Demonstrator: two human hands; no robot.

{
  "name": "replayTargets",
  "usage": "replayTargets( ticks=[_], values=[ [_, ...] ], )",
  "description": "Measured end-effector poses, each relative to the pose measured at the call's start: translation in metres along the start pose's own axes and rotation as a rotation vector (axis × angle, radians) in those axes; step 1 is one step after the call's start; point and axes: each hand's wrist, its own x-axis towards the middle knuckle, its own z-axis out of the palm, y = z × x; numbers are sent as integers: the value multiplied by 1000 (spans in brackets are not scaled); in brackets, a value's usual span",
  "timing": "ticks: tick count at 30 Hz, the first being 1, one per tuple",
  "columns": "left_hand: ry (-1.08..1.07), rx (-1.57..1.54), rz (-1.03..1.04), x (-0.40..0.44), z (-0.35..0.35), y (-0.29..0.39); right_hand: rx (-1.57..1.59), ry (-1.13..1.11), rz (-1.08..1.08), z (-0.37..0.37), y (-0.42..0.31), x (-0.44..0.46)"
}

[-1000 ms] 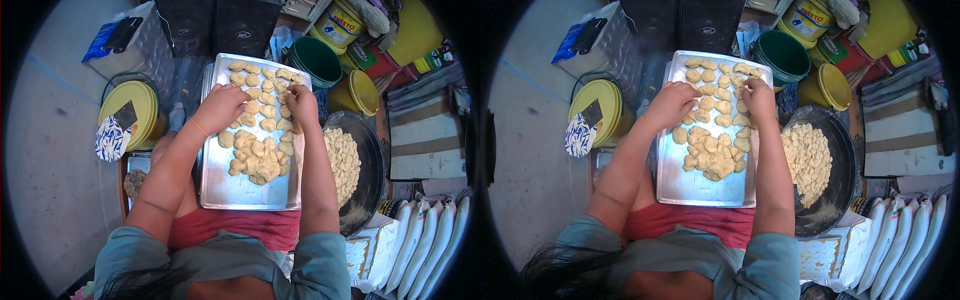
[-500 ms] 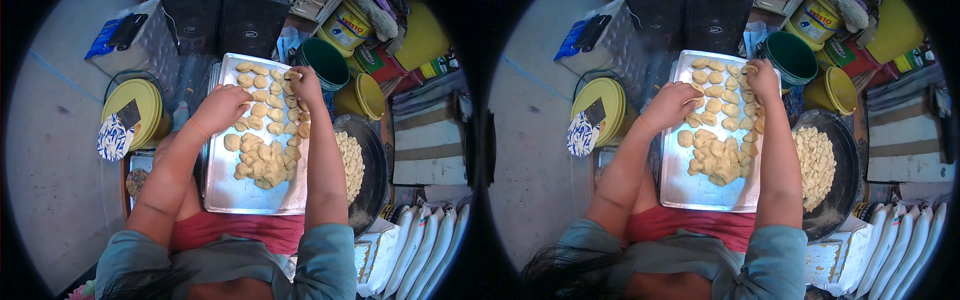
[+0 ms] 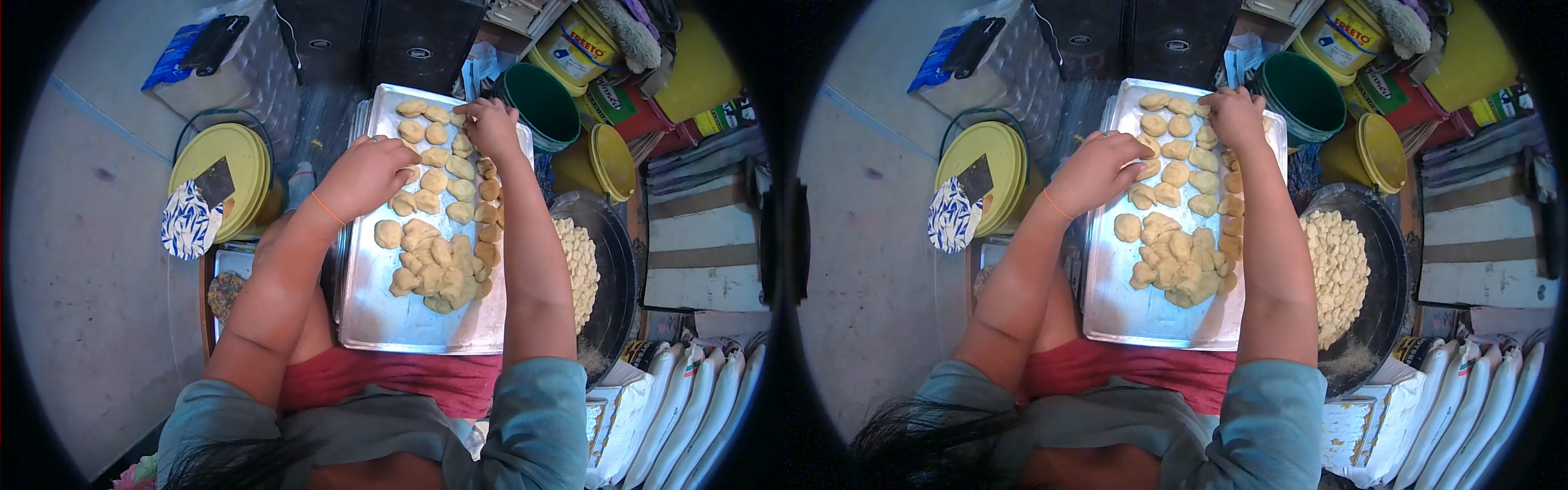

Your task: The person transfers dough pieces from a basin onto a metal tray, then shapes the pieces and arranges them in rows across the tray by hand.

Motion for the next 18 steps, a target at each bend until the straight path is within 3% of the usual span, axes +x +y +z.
replayTargets(
  ticks=[5,7,11,12,16,18],
  values=[
    [-113,-37,-22,-3,3,-3,177,214,65,-31,-9,-38],
    [-192,-59,-44,-9,2,-1,446,20,223,-55,-22,-76],
    [-311,-81,-58,-23,4,13,565,-256,194,-78,-54,-167],
    [-339,-87,-62,-28,5,16,635,-266,197,-73,-62,-183],
    [-342,-45,-46,-55,24,23,360,-142,115,-52,-96,-229],
    [-360,-44,-60,-69,29,34,531,-200,149,-65,-95,-235]
  ],
)
